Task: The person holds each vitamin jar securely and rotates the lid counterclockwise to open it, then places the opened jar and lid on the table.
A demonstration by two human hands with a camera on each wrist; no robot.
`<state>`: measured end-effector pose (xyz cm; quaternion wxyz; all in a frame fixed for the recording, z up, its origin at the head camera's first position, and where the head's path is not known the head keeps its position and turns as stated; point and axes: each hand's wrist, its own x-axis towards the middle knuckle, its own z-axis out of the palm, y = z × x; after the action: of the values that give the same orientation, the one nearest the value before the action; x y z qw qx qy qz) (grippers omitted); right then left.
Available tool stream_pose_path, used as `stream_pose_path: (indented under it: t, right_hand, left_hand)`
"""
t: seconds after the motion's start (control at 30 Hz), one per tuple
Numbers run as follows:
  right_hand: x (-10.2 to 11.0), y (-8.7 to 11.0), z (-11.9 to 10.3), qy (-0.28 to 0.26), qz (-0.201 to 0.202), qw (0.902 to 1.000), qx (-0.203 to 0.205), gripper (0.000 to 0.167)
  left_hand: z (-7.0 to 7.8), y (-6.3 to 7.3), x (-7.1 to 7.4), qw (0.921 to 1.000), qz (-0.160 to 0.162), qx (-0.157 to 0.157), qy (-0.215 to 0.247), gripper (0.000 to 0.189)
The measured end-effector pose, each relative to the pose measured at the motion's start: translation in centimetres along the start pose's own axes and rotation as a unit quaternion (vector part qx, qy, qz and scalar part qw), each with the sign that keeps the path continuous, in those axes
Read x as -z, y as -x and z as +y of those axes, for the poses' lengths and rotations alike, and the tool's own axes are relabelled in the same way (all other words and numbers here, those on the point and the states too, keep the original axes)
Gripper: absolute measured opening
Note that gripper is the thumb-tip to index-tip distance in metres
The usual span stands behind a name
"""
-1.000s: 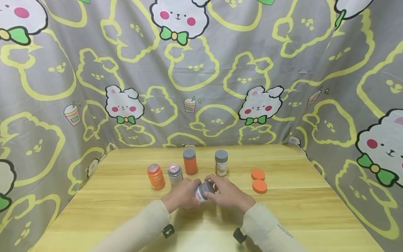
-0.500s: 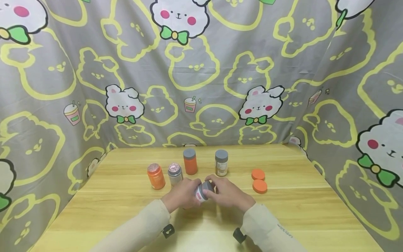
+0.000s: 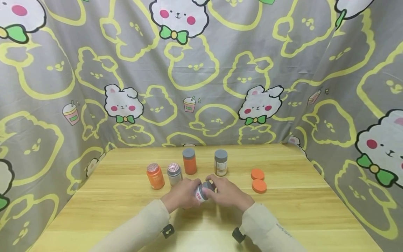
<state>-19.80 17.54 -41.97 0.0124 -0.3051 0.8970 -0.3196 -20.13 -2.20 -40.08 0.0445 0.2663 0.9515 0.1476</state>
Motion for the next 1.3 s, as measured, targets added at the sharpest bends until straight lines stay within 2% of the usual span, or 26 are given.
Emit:
stream_pose_path:
  t: [0.33,0.53,0.73,1.03,1.3]
  right_hand:
    - [-0.04,-0.05,0.23,-0.012,-0.005,0.9996,0.025,0.047]
    - [-0.13,-0.02,0.10,-0.013,0.006,0.9999,0.008,0.046]
    - [-0.03,0.02,-0.18,-0.011,0.013,0.9996,0.021,0.042]
    - [-0.04,-0.03,-0.34,-0.008,0.007,0.9997,0.022,0.046]
    - [-0.26,-0.12,-0.24,-0.011,0.022,0.9993,0.029,0.040]
  left_hand:
    - [-0.08,0.07,0.12,0.9999,0.000,-0.004,-0.013,0.053]
    - [0.17,0.07,0.11,0.9999,0.000,-0.003,-0.010,0.052]
    - [0.28,0.10,0.25,0.9999,-0.005,-0.001,-0.015,0.053]
    - [0.20,0.18,0.27,0.9999,-0.003,-0.001,-0.011,0.053]
    - [0.19,0.12,0.28,0.9999,-0.009,0.005,-0.006,0.053]
